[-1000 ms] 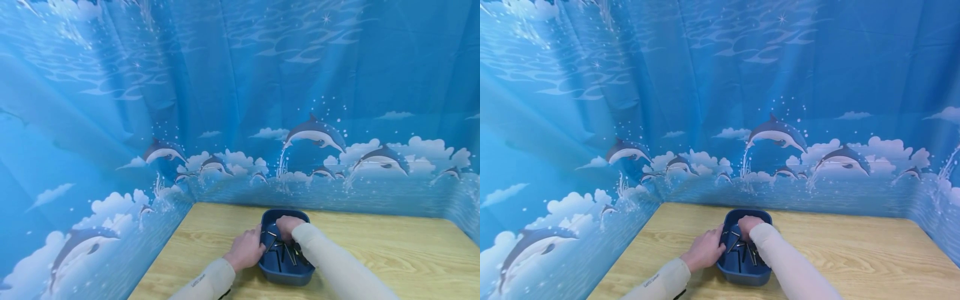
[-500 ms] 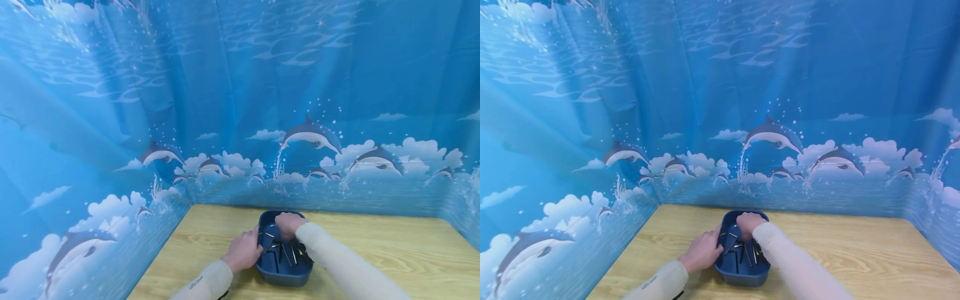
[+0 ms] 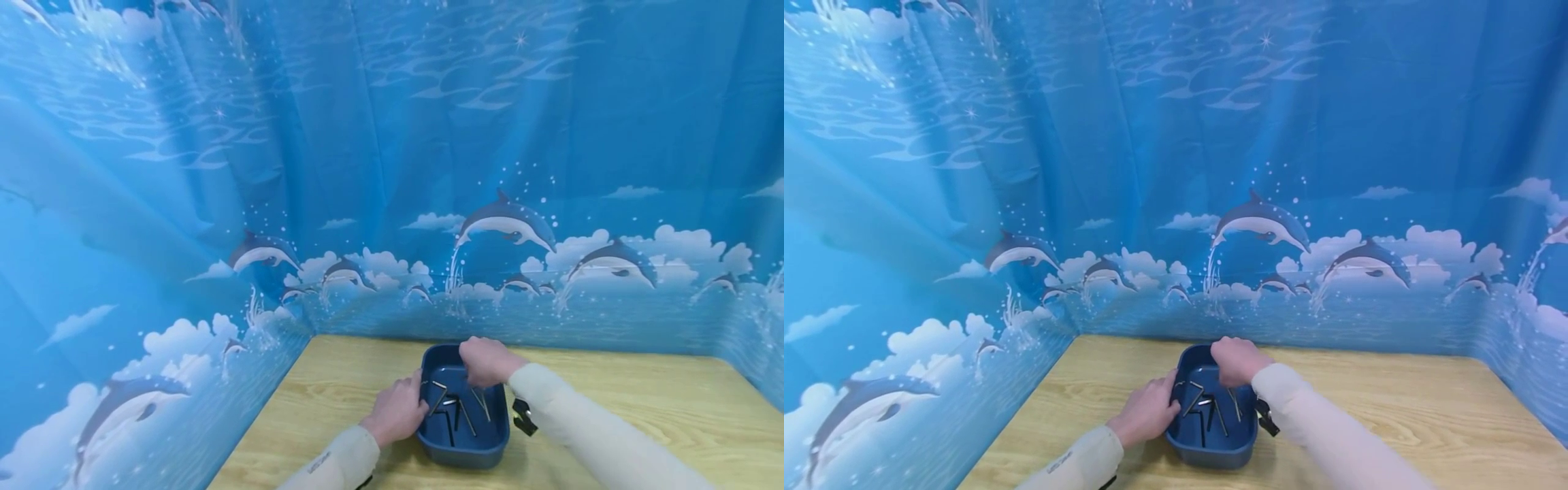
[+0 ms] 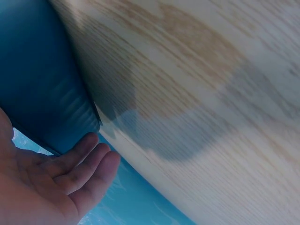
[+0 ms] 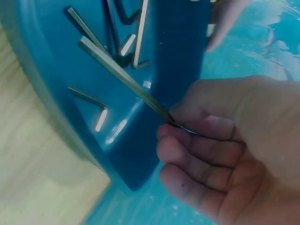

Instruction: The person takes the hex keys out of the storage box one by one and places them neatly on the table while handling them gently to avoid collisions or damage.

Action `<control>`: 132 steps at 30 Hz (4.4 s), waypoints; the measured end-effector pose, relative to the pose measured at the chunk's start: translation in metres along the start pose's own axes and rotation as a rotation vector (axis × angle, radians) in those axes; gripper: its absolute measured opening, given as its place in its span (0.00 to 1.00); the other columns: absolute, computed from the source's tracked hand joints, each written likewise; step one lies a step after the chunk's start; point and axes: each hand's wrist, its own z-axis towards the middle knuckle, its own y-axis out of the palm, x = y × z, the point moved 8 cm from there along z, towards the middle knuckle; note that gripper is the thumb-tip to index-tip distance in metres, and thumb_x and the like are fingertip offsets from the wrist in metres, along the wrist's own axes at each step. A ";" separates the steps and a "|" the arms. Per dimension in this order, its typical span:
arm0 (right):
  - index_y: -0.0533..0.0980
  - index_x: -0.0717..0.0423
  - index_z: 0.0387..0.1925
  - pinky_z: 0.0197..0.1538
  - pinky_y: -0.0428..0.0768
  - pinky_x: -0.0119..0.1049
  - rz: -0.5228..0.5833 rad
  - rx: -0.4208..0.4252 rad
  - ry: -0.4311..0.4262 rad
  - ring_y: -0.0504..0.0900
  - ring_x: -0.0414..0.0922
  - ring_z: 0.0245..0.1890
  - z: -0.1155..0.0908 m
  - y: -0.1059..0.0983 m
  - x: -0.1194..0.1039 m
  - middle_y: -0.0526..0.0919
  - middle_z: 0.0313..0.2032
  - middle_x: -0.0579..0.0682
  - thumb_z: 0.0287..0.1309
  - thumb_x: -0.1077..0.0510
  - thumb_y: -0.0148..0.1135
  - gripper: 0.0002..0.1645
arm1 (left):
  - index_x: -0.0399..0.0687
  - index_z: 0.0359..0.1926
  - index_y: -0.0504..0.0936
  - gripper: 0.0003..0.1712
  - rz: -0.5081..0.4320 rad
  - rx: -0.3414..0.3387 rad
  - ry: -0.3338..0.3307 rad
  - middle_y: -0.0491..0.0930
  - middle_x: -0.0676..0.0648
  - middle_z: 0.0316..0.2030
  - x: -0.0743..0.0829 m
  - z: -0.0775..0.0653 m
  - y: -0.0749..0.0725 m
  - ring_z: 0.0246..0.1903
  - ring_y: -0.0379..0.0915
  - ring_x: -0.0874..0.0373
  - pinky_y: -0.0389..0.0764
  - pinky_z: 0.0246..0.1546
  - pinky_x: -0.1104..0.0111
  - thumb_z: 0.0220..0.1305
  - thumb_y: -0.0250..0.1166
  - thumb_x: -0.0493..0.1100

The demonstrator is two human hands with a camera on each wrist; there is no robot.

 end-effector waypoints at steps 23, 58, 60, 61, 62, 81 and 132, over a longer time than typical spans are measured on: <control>0.64 0.47 0.10 0.23 0.62 0.34 0.045 0.068 0.033 0.55 0.39 0.14 -0.046 -0.032 0.047 0.59 0.10 0.41 0.51 0.70 0.65 0.26 | 0.39 0.71 0.67 0.34 0.005 -0.024 -0.019 0.83 0.40 0.53 -0.001 0.000 0.002 0.50 0.81 0.48 0.82 0.48 0.52 0.67 0.61 0.47; 0.71 0.53 0.14 0.23 0.70 0.37 0.073 0.064 0.152 0.70 0.43 0.17 -0.037 0.038 0.100 0.74 0.16 0.46 0.42 0.71 0.65 0.14 | 0.37 0.72 0.65 0.36 0.046 -0.048 -0.023 0.82 0.40 0.56 0.003 0.000 0.000 0.54 0.79 0.48 0.82 0.51 0.54 0.68 0.60 0.47; 0.72 0.54 0.14 0.23 0.68 0.37 0.074 0.067 0.166 0.68 0.43 0.17 -0.036 0.041 0.102 0.72 0.15 0.47 0.42 0.71 0.65 0.14 | 0.37 0.73 0.65 0.36 0.050 -0.050 -0.023 0.81 0.40 0.56 0.003 -0.001 -0.001 0.55 0.79 0.48 0.82 0.51 0.54 0.68 0.60 0.47; 0.71 0.54 0.13 0.23 0.67 0.37 0.074 0.070 0.171 0.66 0.43 0.17 -0.036 0.042 0.102 0.71 0.15 0.46 0.41 0.71 0.64 0.14 | 0.37 0.73 0.65 0.36 0.051 -0.052 -0.024 0.81 0.40 0.57 0.003 -0.001 -0.001 0.55 0.79 0.48 0.82 0.52 0.54 0.68 0.60 0.47; 0.71 0.54 0.13 0.23 0.66 0.37 0.074 0.068 0.175 0.65 0.43 0.17 -0.035 0.043 0.103 0.70 0.15 0.46 0.41 0.72 0.63 0.14 | 0.37 0.73 0.65 0.36 0.051 -0.054 -0.026 0.81 0.40 0.57 0.002 -0.001 -0.001 0.55 0.79 0.48 0.81 0.52 0.54 0.68 0.60 0.47; 0.71 0.55 0.14 0.26 0.69 0.38 0.093 0.089 0.197 0.69 0.45 0.19 -0.032 0.053 0.100 0.73 0.18 0.49 0.56 0.70 0.60 0.18 | 0.39 0.73 0.65 0.36 0.041 -0.059 -0.041 0.81 0.40 0.58 -0.002 0.001 0.005 0.56 0.79 0.48 0.81 0.52 0.54 0.69 0.59 0.49; 0.69 0.53 0.15 0.22 0.65 0.36 0.104 0.161 0.187 0.61 0.40 0.13 -0.028 0.001 0.080 0.64 0.12 0.45 0.62 0.62 0.61 0.20 | 0.37 0.73 0.65 0.36 -0.004 -0.024 -0.019 0.82 0.39 0.56 -0.001 -0.001 0.003 0.53 0.80 0.47 0.82 0.51 0.53 0.67 0.59 0.46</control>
